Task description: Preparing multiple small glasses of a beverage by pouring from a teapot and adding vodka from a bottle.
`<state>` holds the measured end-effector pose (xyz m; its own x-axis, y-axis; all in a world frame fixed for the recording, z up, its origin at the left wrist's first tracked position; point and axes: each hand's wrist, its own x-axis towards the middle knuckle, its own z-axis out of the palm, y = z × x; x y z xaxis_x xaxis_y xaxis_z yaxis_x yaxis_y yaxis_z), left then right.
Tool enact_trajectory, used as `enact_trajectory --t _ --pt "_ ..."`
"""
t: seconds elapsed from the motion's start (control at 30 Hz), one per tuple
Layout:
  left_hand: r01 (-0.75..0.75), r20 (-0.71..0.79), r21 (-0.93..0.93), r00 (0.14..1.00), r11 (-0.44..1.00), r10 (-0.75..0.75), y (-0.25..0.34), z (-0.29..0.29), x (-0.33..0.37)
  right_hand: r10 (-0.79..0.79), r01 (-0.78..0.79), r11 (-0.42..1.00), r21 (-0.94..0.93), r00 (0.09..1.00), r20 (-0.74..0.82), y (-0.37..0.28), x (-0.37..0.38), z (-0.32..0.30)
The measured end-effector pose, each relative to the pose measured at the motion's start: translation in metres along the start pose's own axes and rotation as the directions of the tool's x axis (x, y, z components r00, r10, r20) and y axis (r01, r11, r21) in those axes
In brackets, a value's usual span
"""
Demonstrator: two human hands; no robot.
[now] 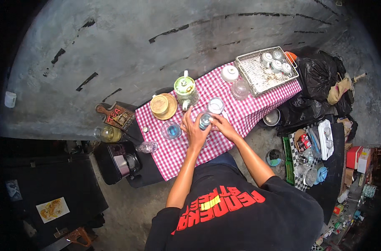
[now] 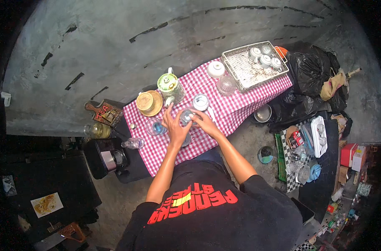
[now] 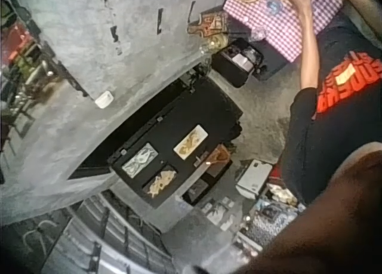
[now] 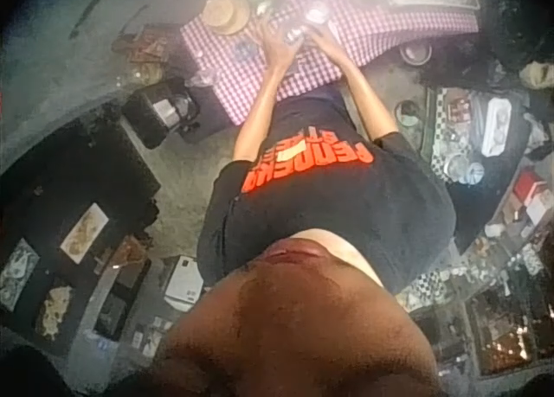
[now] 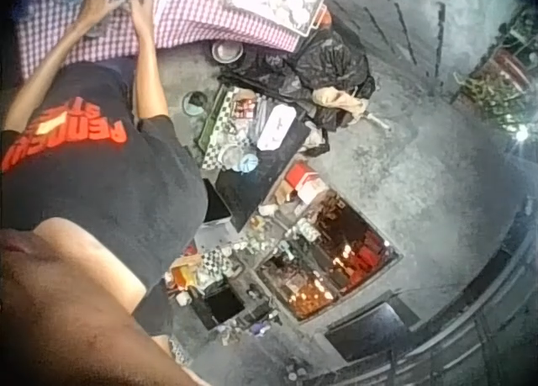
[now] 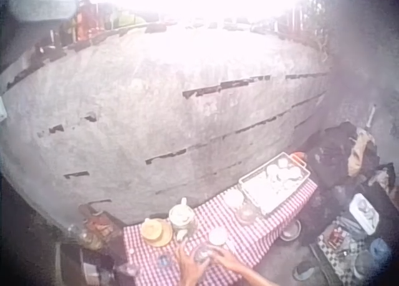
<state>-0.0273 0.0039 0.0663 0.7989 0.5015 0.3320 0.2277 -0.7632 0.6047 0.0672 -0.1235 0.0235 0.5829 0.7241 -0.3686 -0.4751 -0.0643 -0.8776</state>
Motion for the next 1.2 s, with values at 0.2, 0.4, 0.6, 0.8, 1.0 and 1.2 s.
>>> enact_trajectory --t 0.2,0.4,0.6,0.8,1.0,1.2 --pt "-0.015 0.056 -0.028 0.998 0.999 0.016 0.015 0.012 -0.001 -0.062 0.077 0.983 0.169 0.994 -0.092 0.009 -0.010 -0.009" --pt "0.029 0.151 -0.048 0.988 0.998 -0.022 0.017 0.023 -0.011 -0.244 0.226 0.969 -0.095 0.922 -0.301 0.008 0.008 -0.041" --pt "-0.018 0.274 0.047 0.962 0.999 0.004 0.001 0.039 -0.034 -0.402 0.203 0.872 -0.445 0.814 -0.418 -0.018 0.028 -0.049" --pt "-0.001 0.345 0.033 0.938 0.999 -0.010 0.004 0.040 -0.046 -0.651 0.265 0.630 -0.730 0.693 -0.310 -0.032 0.036 -0.053" --pt "0.012 0.337 0.029 0.941 1.000 -0.021 0.011 0.034 -0.041 -0.683 0.285 0.559 -0.779 0.691 -0.237 -0.045 0.037 -0.053" --pt "0.010 0.288 0.048 0.957 0.999 -0.024 0.013 0.036 -0.036 -0.773 0.388 0.422 -0.819 0.626 -0.101 -0.058 0.038 -0.048"
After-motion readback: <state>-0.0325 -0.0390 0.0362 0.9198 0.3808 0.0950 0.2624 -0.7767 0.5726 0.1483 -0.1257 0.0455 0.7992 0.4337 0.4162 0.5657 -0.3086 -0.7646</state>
